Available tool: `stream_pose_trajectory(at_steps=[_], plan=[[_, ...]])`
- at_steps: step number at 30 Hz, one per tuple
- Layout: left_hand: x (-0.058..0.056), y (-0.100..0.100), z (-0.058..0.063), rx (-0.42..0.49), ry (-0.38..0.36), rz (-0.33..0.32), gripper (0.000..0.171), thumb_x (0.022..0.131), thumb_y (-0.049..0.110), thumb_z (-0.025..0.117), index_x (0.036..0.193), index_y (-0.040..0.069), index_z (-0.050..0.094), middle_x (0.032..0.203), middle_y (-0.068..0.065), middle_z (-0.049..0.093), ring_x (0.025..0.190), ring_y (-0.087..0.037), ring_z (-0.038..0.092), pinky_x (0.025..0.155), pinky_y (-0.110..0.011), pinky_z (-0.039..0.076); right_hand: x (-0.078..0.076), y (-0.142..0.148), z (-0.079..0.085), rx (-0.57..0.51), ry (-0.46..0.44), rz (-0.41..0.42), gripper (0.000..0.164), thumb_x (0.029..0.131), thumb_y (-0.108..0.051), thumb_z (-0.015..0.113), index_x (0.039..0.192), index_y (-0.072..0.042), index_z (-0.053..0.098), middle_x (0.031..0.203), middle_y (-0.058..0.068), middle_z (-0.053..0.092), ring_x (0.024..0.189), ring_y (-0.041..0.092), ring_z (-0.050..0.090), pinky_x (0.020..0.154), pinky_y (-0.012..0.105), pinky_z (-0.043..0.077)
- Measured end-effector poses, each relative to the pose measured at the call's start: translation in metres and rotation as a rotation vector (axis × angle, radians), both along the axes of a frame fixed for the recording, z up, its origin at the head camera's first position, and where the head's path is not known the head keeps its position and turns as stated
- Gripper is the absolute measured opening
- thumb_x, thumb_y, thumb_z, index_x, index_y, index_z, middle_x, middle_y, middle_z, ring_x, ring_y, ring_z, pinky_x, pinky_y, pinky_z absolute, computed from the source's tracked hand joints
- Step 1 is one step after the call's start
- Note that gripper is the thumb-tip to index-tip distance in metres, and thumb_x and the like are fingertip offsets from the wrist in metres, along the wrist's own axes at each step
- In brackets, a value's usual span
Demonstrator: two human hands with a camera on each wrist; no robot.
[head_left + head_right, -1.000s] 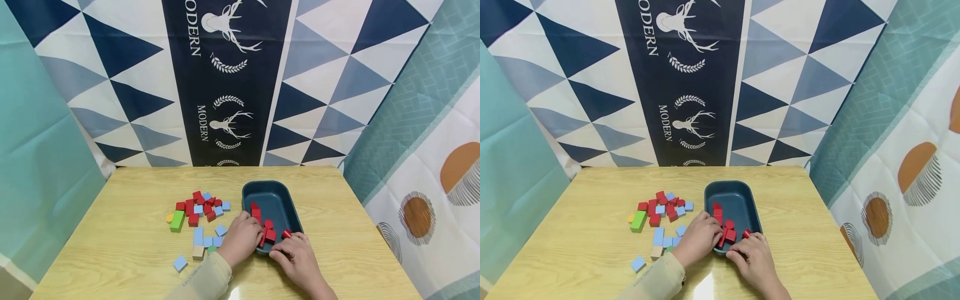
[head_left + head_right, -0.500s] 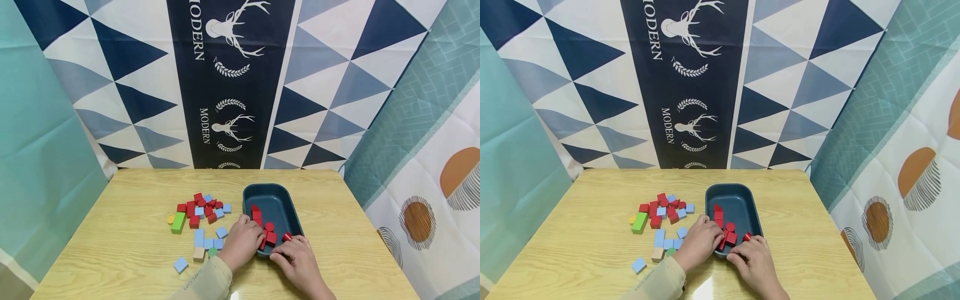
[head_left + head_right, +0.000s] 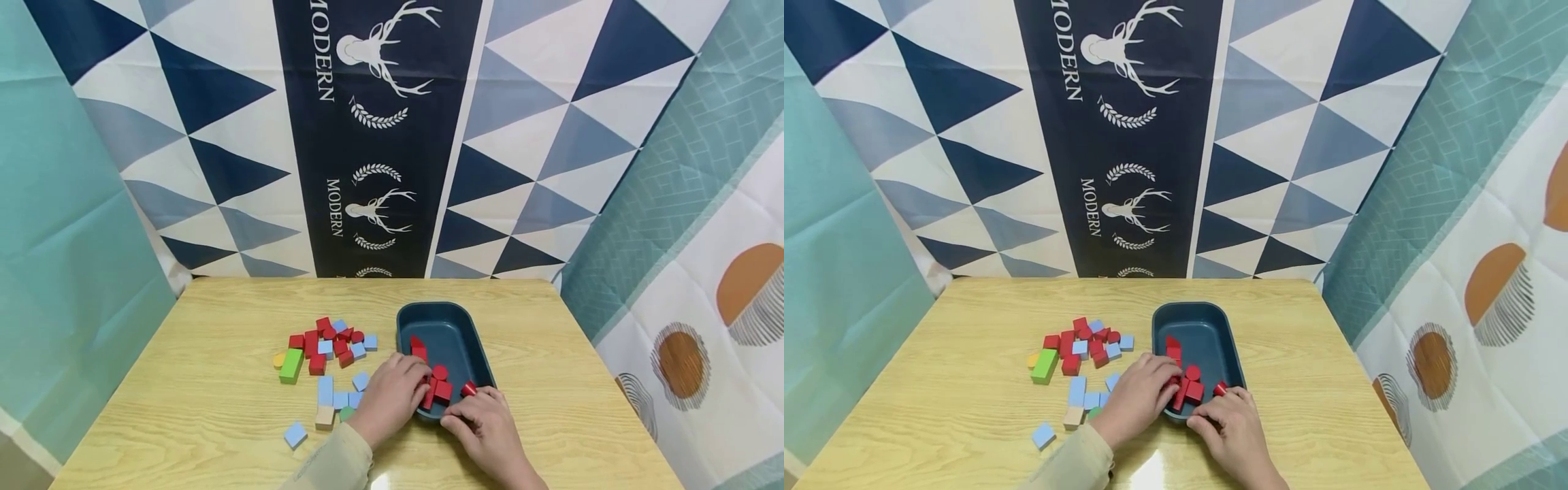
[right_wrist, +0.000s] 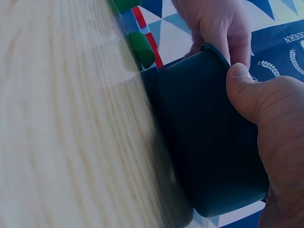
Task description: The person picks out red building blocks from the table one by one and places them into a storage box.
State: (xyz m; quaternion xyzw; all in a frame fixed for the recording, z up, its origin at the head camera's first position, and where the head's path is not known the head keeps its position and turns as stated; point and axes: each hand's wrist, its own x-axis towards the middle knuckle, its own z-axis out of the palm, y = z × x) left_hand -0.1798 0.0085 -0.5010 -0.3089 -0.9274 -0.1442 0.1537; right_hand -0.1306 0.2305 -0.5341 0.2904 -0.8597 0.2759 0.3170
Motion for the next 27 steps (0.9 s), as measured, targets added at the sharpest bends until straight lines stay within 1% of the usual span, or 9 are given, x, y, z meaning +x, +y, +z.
stream_pose_trajectory(at_steps=[2,4,8,10,12,16,21,24,27], plan=[[-0.002,-0.011,0.002,0.024,-0.023,0.039,0.031,0.108,0.032,0.064,0.136,0.02,0.069,0.139,0.002,0.069,0.127,-0.019,0.062,0.11,-0.036,0.054,0.0,0.0,0.001,0.003,-0.008,-0.002,0.023,0.08,-0.02,0.09,0.089,-0.035,0.076,0.085,-0.024,0.073,0.078,-0.002,0.064,0.096,0.032,0.039],[-0.006,-0.024,0.004,0.047,-0.056,0.108,0.035,0.107,0.032,0.066,0.139,0.017,0.067,0.141,-0.002,0.068,0.129,-0.023,0.062,0.111,-0.042,0.055,0.0,0.0,0.002,0.002,-0.011,-0.006,0.022,0.08,-0.02,0.09,0.089,-0.035,0.076,0.084,-0.024,0.073,0.077,-0.003,0.063,0.096,0.032,0.039],[-0.019,-0.053,0.003,0.018,-0.097,0.276,0.038,0.099,0.03,0.078,0.131,0.011,0.071,0.128,-0.009,0.072,0.115,-0.028,0.065,0.097,-0.045,0.06,0.001,0.002,0.003,-0.001,0.0,-0.013,0.023,0.079,-0.019,0.09,0.088,-0.036,0.076,0.084,-0.024,0.073,0.076,-0.003,0.062,0.095,0.032,0.039],[-0.025,-0.065,-0.001,0.007,-0.114,0.337,0.04,0.093,0.027,0.085,0.126,0.007,0.073,0.12,-0.013,0.073,0.107,-0.03,0.067,0.09,-0.045,0.061,0.001,0.003,0.003,0.001,-0.002,-0.016,0.023,0.08,-0.02,0.09,0.088,-0.036,0.076,0.084,-0.025,0.073,0.077,-0.002,0.062,0.096,0.032,0.039],[-0.03,-0.074,-0.006,0.016,-0.146,0.373,0.044,0.089,0.025,0.089,0.125,0.005,0.073,0.118,-0.015,0.073,0.103,-0.032,0.069,0.088,-0.046,0.062,0.001,0.004,0.003,0.0,-0.002,-0.011,0.023,0.08,-0.02,0.09,0.088,-0.036,0.076,0.084,-0.025,0.073,0.078,-0.002,0.063,0.096,0.032,0.039],[-0.037,-0.083,-0.014,0.03,-0.167,0.395,0.046,0.083,0.02,0.093,0.121,0.004,0.072,0.111,-0.015,0.074,0.096,-0.033,0.071,0.086,-0.047,0.062,0.0,0.002,0.002,-0.008,0.004,0.001,0.021,0.08,-0.021,0.091,0.089,-0.035,0.077,0.083,-0.023,0.074,0.077,-0.001,0.063,0.096,0.033,0.04],[-0.041,-0.086,-0.017,0.015,-0.15,0.375,0.028,0.083,0.018,0.093,0.1,0.01,0.073,0.09,-0.005,0.072,0.082,-0.026,0.068,0.075,-0.042,0.057,0.0,0.0,0.0,-0.016,0.016,0.003,0.021,0.08,-0.021,0.091,0.088,-0.034,0.077,0.082,-0.022,0.074,0.076,0.0,0.064,0.095,0.032,0.039],[-0.041,-0.087,-0.017,0.016,-0.148,0.366,0.023,0.084,0.018,0.092,0.091,0.012,0.071,0.083,-0.002,0.068,0.077,-0.023,0.066,0.071,-0.04,0.054,0.001,0.0,0.0,-0.014,0.007,-0.005,0.021,0.08,-0.021,0.09,0.088,-0.035,0.077,0.082,-0.023,0.073,0.077,-0.001,0.064,0.095,0.032,0.039],[-0.039,-0.087,-0.015,0.043,-0.149,0.371,0.021,0.086,0.018,0.09,0.096,0.012,0.073,0.086,-0.003,0.07,0.079,-0.024,0.068,0.073,-0.042,0.057,0.002,0.0,0.001,-0.011,-0.015,-0.013,0.021,0.081,-0.022,0.09,0.088,-0.037,0.077,0.083,-0.025,0.073,0.077,-0.002,0.063,0.096,0.031,0.04]])
